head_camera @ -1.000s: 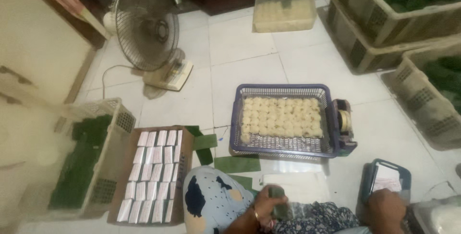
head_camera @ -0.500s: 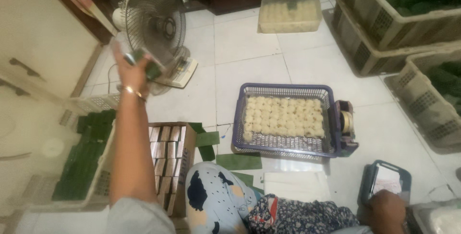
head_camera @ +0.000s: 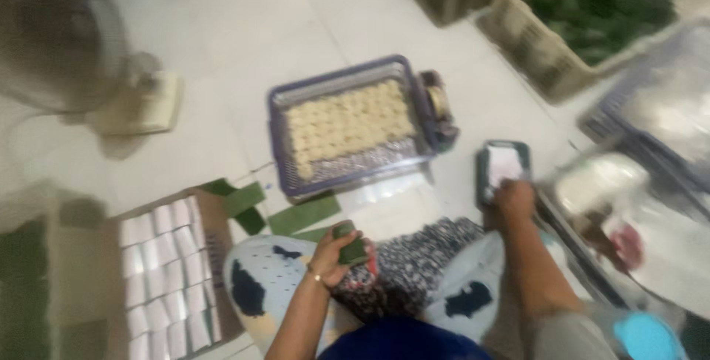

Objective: The person sits on the floor wrapping small white rice cakes in cut banana leaf pieces, folding the leaf around each cake and placing the wrapped items into a plastic basket. They occasionally take a new leaf piece from a pile and reach into the basket to arrange the wrapped cakes.

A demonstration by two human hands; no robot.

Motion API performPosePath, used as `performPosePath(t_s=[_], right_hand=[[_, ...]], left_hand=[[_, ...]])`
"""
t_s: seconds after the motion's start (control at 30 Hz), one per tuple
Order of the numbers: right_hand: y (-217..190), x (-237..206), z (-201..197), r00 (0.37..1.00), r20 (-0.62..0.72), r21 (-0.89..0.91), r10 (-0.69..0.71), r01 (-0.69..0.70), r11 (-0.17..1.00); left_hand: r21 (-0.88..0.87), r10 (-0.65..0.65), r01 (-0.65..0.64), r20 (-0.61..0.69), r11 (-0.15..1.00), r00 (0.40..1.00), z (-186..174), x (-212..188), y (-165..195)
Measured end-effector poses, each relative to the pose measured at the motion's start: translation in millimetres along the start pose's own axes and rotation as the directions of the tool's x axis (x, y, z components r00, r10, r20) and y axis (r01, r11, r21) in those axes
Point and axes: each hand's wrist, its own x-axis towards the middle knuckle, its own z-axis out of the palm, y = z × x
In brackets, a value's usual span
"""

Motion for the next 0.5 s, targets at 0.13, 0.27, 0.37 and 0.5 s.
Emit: performPosePath(t_s=[0.13, 0.27, 0.37, 0.5], right_hand=[[7, -2, 7, 0.994, 0.016, 0.024, 0.109, -0.110, 0.994], [-1, 0, 9, 0.987, 0.038, -0.137, 0.154, -0.148, 0.979], [-4, 0, 8, 0.975, -0.003, -0.131, 0.224, -0.222, 0.966], [3, -8, 2, 0.975, -0.091, 0.041, 0.203, -0.200, 0.979]], left_hand=[[0.054, 0.016, -0.014, -0.028, 0.998, 0.999, -5, 1, -20], [0.080, 0.058, -0.052, -0.072, 0.995, 0.996, 13, -11, -14], [0.162, 0.114, -0.093, -0.125, 0.982, 0.986, 35, -20, -4], [0.189, 0.174, -0.153, -0.097, 0.970, 0.980, 54, -26, 11]])
